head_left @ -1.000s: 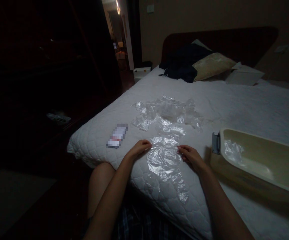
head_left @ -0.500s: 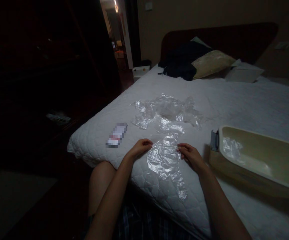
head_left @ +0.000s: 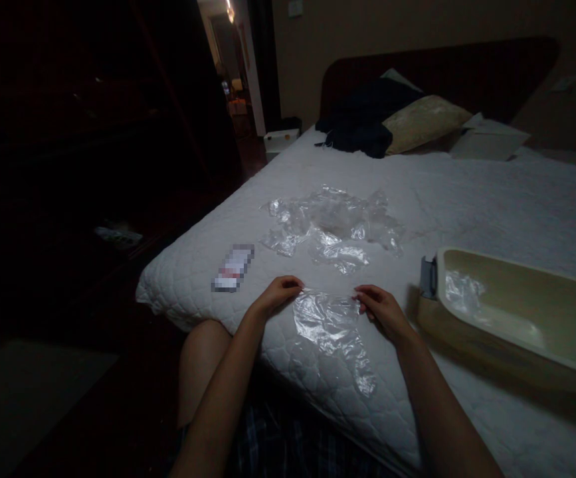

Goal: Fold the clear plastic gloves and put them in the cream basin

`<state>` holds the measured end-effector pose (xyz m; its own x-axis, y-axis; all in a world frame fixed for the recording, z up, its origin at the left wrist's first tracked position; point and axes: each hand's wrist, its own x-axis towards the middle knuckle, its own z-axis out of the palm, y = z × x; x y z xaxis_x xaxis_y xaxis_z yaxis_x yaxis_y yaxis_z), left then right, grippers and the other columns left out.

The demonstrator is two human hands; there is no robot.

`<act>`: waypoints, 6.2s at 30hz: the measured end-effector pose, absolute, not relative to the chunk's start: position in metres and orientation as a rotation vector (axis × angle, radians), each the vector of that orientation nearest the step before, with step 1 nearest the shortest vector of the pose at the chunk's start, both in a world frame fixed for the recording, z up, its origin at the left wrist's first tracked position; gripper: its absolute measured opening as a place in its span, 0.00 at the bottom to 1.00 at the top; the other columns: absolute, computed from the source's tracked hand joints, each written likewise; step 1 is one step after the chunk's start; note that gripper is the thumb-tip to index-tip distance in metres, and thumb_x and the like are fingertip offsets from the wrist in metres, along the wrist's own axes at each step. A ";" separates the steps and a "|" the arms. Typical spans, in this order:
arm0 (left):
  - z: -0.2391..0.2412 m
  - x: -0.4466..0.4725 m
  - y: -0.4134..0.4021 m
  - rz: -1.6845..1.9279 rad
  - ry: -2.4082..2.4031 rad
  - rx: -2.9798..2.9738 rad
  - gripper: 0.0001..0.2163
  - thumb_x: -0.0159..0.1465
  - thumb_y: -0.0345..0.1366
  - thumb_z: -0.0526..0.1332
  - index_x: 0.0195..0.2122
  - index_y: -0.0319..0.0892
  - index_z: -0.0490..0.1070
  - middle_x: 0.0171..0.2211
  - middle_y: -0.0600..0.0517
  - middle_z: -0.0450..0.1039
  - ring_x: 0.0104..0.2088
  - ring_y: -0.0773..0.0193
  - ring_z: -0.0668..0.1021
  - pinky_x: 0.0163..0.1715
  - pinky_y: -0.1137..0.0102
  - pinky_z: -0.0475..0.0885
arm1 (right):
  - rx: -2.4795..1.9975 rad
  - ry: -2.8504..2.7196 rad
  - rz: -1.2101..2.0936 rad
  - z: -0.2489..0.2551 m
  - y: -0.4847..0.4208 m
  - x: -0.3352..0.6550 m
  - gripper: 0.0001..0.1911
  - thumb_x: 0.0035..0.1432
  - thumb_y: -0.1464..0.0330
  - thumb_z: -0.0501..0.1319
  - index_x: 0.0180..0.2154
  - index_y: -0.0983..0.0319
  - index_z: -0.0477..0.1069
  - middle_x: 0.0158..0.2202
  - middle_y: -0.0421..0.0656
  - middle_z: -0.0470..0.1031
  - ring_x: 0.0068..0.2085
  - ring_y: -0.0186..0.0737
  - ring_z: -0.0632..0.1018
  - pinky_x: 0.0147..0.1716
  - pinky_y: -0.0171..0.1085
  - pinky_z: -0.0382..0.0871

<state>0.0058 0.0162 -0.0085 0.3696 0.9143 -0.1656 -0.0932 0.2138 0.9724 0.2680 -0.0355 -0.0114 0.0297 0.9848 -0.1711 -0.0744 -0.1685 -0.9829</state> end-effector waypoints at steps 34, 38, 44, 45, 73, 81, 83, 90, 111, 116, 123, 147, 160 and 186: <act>0.030 0.009 -0.022 1.132 0.885 0.852 0.08 0.51 0.35 0.60 0.31 0.38 0.68 0.31 0.48 0.73 0.29 0.66 0.75 0.32 0.70 0.70 | -1.195 -0.753 1.295 0.020 -0.050 0.246 0.11 0.44 0.64 0.62 0.31 0.62 0.71 0.30 0.44 0.73 0.25 0.33 0.74 0.23 0.33 0.69; 0.034 0.027 -0.030 0.879 0.747 0.830 0.11 0.55 0.38 0.59 0.35 0.36 0.70 0.39 0.42 0.73 0.39 0.59 0.75 0.42 0.65 0.68 | -1.144 -0.702 1.578 0.031 -0.049 0.215 0.10 0.47 0.64 0.61 0.33 0.62 0.71 0.33 0.47 0.75 0.35 0.39 0.76 0.35 0.36 0.71; 0.014 0.028 -0.018 0.770 0.821 0.684 0.09 0.55 0.35 0.59 0.34 0.36 0.70 0.40 0.41 0.72 0.39 0.60 0.76 0.43 0.68 0.68 | -1.155 -0.556 1.698 0.019 -0.043 0.213 0.05 0.50 0.69 0.58 0.32 0.63 0.69 0.37 0.49 0.74 0.41 0.39 0.75 0.40 0.36 0.71; 0.012 0.025 -0.016 0.761 0.810 0.655 0.09 0.55 0.35 0.59 0.35 0.36 0.69 0.41 0.40 0.72 0.40 0.60 0.76 0.42 0.68 0.69 | -1.161 -0.537 1.696 0.017 -0.043 0.219 0.05 0.50 0.70 0.57 0.32 0.63 0.69 0.38 0.50 0.74 0.42 0.40 0.75 0.40 0.36 0.71; -0.001 -0.003 -0.014 0.628 1.132 1.135 0.14 0.47 0.40 0.64 0.31 0.38 0.67 0.19 0.59 0.63 0.13 0.78 0.63 0.11 0.80 0.55 | -1.468 -1.099 1.608 0.001 -0.060 0.277 0.13 0.45 0.61 0.63 0.28 0.66 0.69 0.21 0.40 0.70 0.15 0.22 0.62 0.10 0.24 0.52; -0.007 -0.001 -0.014 0.651 1.046 1.124 0.12 0.46 0.36 0.65 0.31 0.38 0.68 0.21 0.58 0.64 0.15 0.77 0.64 0.13 0.79 0.57 | -1.440 -1.096 1.589 -0.003 -0.063 0.273 0.14 0.41 0.63 0.64 0.30 0.62 0.65 0.19 0.33 0.64 0.17 0.25 0.65 0.12 0.25 0.46; -0.004 -0.002 -0.016 0.655 1.027 1.096 0.13 0.46 0.36 0.66 0.31 0.38 0.68 0.23 0.57 0.65 0.17 0.77 0.65 0.14 0.79 0.58 | -1.435 -1.088 1.570 -0.002 -0.064 0.272 0.15 0.41 0.63 0.64 0.31 0.61 0.65 0.19 0.33 0.64 0.17 0.25 0.65 0.12 0.26 0.47; 0.004 -0.008 -0.021 0.622 0.939 1.033 0.17 0.45 0.35 0.67 0.37 0.39 0.69 0.31 0.52 0.69 0.26 0.73 0.71 0.22 0.79 0.62 | -1.422 -1.090 1.565 -0.001 -0.068 0.271 0.16 0.42 0.60 0.64 0.31 0.61 0.65 0.20 0.33 0.64 0.17 0.25 0.64 0.11 0.26 0.46; -0.002 -0.001 -0.021 0.667 1.047 1.185 0.13 0.50 0.41 0.63 0.32 0.38 0.69 0.25 0.54 0.68 0.18 0.76 0.65 0.14 0.79 0.57 | -1.508 -1.046 1.476 0.013 -0.070 0.260 0.18 0.46 0.55 0.59 0.33 0.62 0.66 0.23 0.38 0.69 0.15 0.24 0.63 0.10 0.26 0.45; -0.007 0.000 -0.021 0.687 1.052 1.212 0.13 0.49 0.39 0.63 0.33 0.38 0.69 0.24 0.55 0.67 0.17 0.76 0.64 0.14 0.79 0.57 | -1.476 -1.051 1.384 0.002 -0.069 0.259 0.21 0.40 0.56 0.64 0.33 0.62 0.65 0.20 0.36 0.67 0.16 0.27 0.64 0.13 0.28 0.52; 0.006 -0.006 -0.024 0.634 0.984 1.089 0.14 0.49 0.40 0.64 0.36 0.39 0.69 0.29 0.52 0.71 0.21 0.75 0.68 0.19 0.78 0.60 | -1.420 -1.045 1.396 -0.002 -0.070 0.260 0.19 0.40 0.57 0.65 0.32 0.61 0.66 0.22 0.37 0.66 0.20 0.29 0.66 0.17 0.30 0.60; -0.005 -0.003 -0.024 0.739 1.029 1.194 0.10 0.50 0.39 0.62 0.30 0.38 0.69 0.20 0.57 0.64 0.16 0.76 0.64 0.14 0.79 0.57 | -1.472 -1.079 1.326 0.001 -0.076 0.263 0.17 0.40 0.59 0.65 0.31 0.63 0.71 0.21 0.41 0.70 0.20 0.32 0.70 0.12 0.27 0.54; -0.001 -0.008 -0.024 0.690 1.003 1.170 0.09 0.49 0.32 0.58 0.32 0.38 0.70 0.19 0.56 0.64 0.17 0.74 0.66 0.17 0.78 0.57 | -1.341 -1.179 1.322 -0.004 -0.079 0.269 0.11 0.44 0.65 0.61 0.32 0.61 0.75 0.46 0.46 0.70 0.31 0.36 0.73 0.15 0.28 0.59; 0.022 0.014 -0.055 0.702 0.870 0.954 0.10 0.51 0.36 0.63 0.33 0.36 0.71 0.36 0.45 0.73 0.36 0.62 0.76 0.40 0.68 0.67 | -1.604 -1.446 0.647 0.018 -0.090 0.240 0.11 0.48 0.63 0.59 0.35 0.60 0.72 0.34 0.44 0.69 0.32 0.38 0.70 0.34 0.38 0.65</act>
<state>0.0144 -0.0555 0.0217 0.4794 0.8209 -0.3103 -0.1301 0.4162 0.8999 0.2402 -0.0901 0.0178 0.1943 0.9671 0.1642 0.5223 0.0397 -0.8518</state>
